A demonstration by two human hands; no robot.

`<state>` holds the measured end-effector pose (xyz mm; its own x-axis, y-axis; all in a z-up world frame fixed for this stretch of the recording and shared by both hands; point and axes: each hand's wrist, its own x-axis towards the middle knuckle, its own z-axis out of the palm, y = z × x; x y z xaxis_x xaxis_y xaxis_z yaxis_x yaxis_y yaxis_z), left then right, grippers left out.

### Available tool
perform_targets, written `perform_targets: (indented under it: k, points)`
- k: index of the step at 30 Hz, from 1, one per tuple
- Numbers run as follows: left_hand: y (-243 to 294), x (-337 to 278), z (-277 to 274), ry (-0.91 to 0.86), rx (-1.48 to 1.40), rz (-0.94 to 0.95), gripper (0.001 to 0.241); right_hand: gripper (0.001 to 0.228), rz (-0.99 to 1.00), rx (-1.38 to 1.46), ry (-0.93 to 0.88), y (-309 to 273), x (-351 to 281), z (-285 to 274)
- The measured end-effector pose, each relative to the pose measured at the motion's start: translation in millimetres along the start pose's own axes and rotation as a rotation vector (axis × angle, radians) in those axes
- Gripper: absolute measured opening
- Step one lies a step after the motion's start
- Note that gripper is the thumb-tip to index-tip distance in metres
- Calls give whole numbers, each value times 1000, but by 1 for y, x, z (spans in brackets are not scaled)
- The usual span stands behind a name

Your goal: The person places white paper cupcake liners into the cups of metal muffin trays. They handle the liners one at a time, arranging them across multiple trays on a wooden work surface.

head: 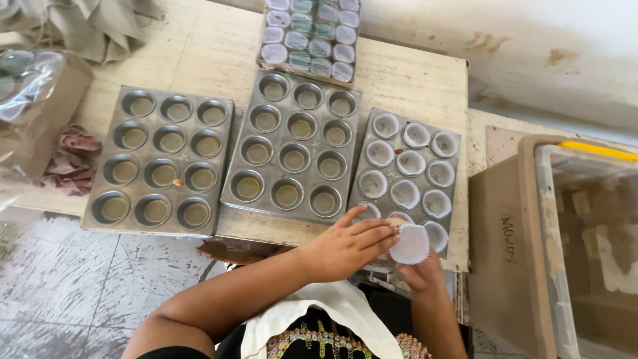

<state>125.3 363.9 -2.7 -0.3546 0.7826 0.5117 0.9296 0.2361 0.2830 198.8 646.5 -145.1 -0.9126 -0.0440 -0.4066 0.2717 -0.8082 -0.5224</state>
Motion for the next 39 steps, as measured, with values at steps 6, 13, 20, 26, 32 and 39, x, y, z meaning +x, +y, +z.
perform_targets:
  k: [6,13,20,26,32,39]
  points:
    - [-5,-37,-56,134,236,-64,43,37,165,67,-62,50,52,43]
    - [-40,-109,-106,86,185,-87,9,41,287,-128,-17,114,73,137]
    - [-97,-183,-190,-1,121,-161,3,35,385,-46,-159,215,109,190]
    - [-180,-251,-252,243,-171,-243,13,34,337,-58,-56,279,148,228]
    - [-345,-294,-253,233,196,-637,8,37,309,-12,58,304,140,257]
    - [-433,-306,-199,-246,340,-778,22,40,278,-70,97,292,134,284]
